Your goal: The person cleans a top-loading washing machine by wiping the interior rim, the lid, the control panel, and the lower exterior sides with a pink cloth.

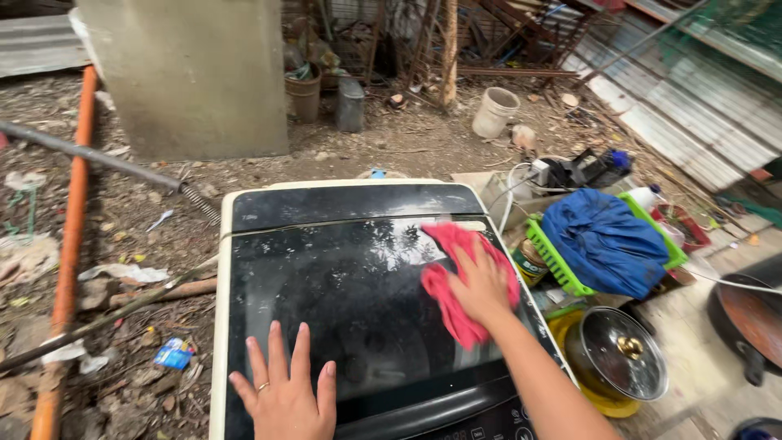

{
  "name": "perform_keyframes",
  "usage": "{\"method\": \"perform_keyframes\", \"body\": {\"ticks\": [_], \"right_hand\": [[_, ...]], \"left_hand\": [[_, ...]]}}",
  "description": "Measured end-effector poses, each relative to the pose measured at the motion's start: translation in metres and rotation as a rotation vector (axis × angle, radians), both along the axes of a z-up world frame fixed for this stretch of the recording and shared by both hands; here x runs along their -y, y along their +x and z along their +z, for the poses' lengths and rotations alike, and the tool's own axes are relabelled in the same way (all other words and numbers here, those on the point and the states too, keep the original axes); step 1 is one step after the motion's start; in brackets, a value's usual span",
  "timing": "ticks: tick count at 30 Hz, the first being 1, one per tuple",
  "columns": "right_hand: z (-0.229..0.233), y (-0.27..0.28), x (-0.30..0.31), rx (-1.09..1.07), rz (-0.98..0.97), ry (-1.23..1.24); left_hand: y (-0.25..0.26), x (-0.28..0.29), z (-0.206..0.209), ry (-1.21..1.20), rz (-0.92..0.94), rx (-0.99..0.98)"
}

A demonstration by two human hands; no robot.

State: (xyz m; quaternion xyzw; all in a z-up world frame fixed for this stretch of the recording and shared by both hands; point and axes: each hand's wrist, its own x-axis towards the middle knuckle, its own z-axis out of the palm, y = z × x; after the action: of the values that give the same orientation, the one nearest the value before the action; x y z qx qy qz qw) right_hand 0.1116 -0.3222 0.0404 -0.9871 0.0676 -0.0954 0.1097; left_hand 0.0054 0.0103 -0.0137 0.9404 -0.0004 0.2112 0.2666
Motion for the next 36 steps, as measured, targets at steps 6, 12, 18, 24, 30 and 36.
{"method": "perform_keyframes", "body": {"ticks": [6, 12, 18, 24, 30, 36], "right_hand": [[0.008, -0.003, -0.158, 0.283, 0.674, 0.135], [-0.012, -0.061, -0.094, 0.065, 0.986, 0.269], [-0.011, 0.095, 0.073, 0.299, 0.242, 0.017], [0.002, 0.199, -0.029, -0.07, -0.182, 0.462], [-0.03, 0.229, -0.149, 0.455, 0.667, 0.164], [0.001, 0.234, 0.002, 0.212, 0.209, -0.007]], "left_hand": [[0.002, -0.005, -0.016, -0.133, -0.043, 0.089], [0.011, -0.004, -0.052, -0.071, 0.029, 0.137], [0.029, -0.003, -0.099, 0.031, 0.124, 0.22], [0.037, 0.001, -0.131, 0.204, 0.181, 0.19], [0.059, 0.006, -0.184, 0.246, 0.311, 0.453], [0.074, -0.016, -0.198, 0.363, 0.206, 0.767]]}}
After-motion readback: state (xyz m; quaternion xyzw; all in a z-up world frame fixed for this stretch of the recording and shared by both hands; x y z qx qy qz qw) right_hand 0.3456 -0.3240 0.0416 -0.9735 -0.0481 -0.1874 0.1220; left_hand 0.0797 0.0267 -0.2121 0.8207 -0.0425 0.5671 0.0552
